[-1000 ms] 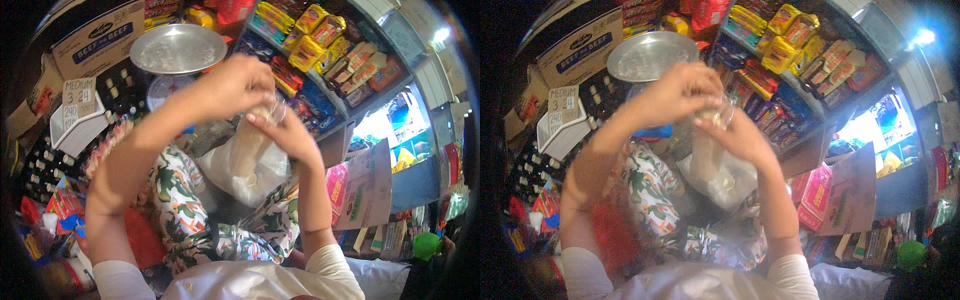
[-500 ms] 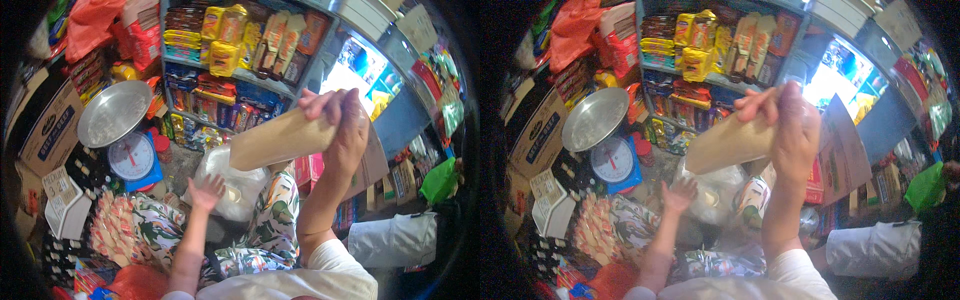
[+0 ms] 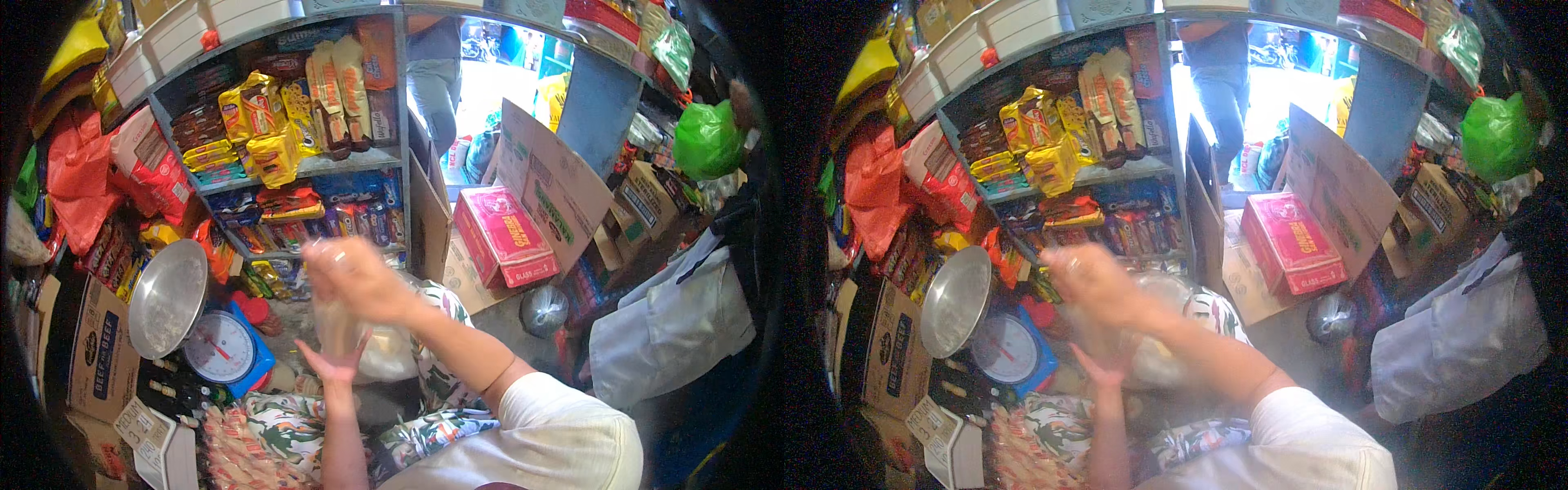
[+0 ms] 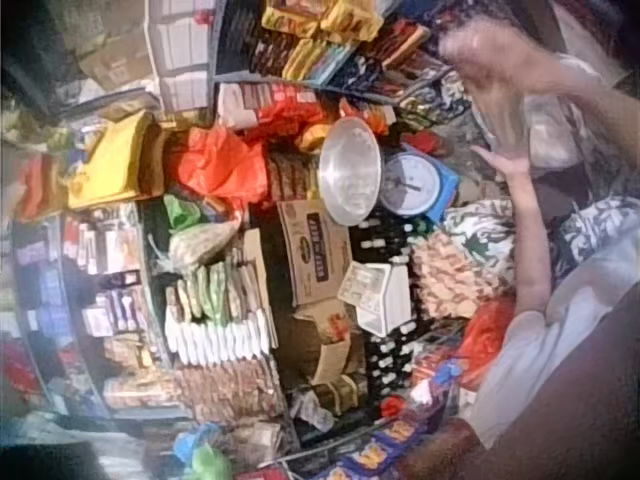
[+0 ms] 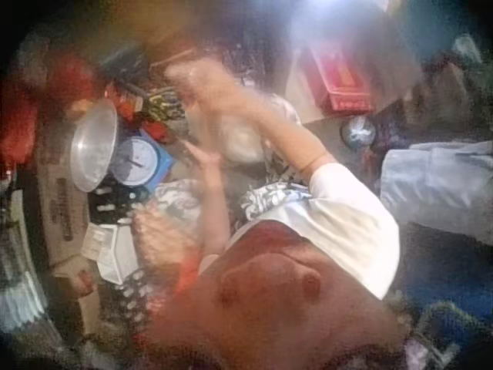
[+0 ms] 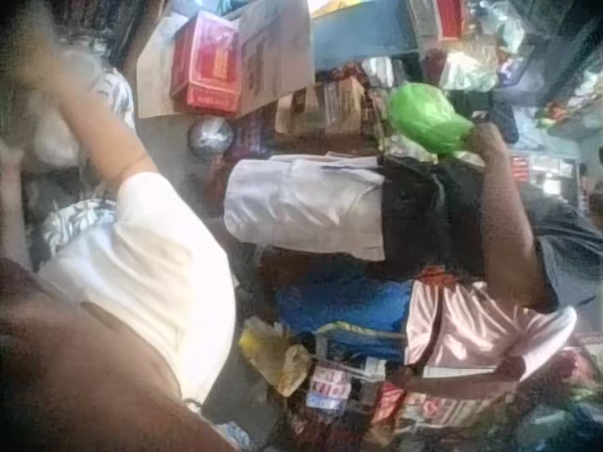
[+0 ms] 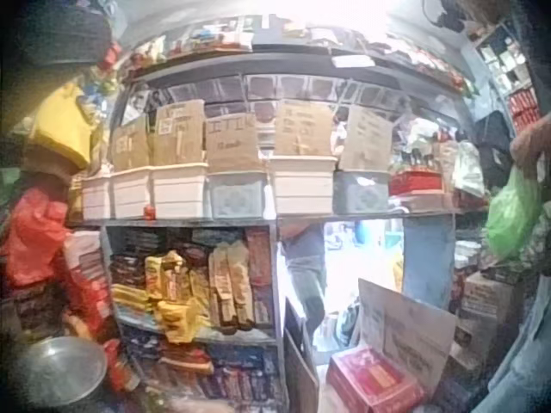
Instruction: The person scoops white granular material from a large sack into a small plastic bag using a scoop, then places the filled bag on a scale. The person repeats this scooping and weighing process multiple times in a small shop setting.
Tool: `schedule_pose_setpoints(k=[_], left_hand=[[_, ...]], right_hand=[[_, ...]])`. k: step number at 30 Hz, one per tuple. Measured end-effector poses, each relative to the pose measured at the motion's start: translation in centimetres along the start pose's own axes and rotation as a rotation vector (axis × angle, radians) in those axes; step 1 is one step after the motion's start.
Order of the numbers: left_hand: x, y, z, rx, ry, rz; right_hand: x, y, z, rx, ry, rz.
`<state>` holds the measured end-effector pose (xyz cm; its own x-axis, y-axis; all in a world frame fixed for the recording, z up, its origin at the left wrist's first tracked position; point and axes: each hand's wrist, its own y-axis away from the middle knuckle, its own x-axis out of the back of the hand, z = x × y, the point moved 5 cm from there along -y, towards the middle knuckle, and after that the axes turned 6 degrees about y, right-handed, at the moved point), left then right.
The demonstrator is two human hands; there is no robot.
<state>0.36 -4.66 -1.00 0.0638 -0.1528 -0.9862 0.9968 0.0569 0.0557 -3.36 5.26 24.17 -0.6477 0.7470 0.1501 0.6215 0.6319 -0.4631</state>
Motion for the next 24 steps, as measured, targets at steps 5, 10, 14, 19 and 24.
schedule_pose_setpoints(k=[5,10,14,19,24], left_hand=[[-4.3,2.3,5.6,-0.316,-0.946,0.071],[-9.6,8.3,9.2,-0.63,-1.079,0.068],[-13.2,8.8,10.0,-0.805,-1.423,0.011],[-14.3,9.4,10.6,-1.065,-1.128,0.127],[-14.0,9.7,10.1,-1.126,-1.03,0.279]], right_hand=[[-6.0,-0.1,4.5,-0.128,-0.05,-0.081],[-9.6,-1.6,2.6,0.327,-0.188,-0.128],[-10.3,-1.6,2.2,0.503,0.268,-0.149],[-8.3,1.1,3.6,0.386,0.34,-0.031],[-7.9,1.1,3.4,0.266,0.216,0.05]])
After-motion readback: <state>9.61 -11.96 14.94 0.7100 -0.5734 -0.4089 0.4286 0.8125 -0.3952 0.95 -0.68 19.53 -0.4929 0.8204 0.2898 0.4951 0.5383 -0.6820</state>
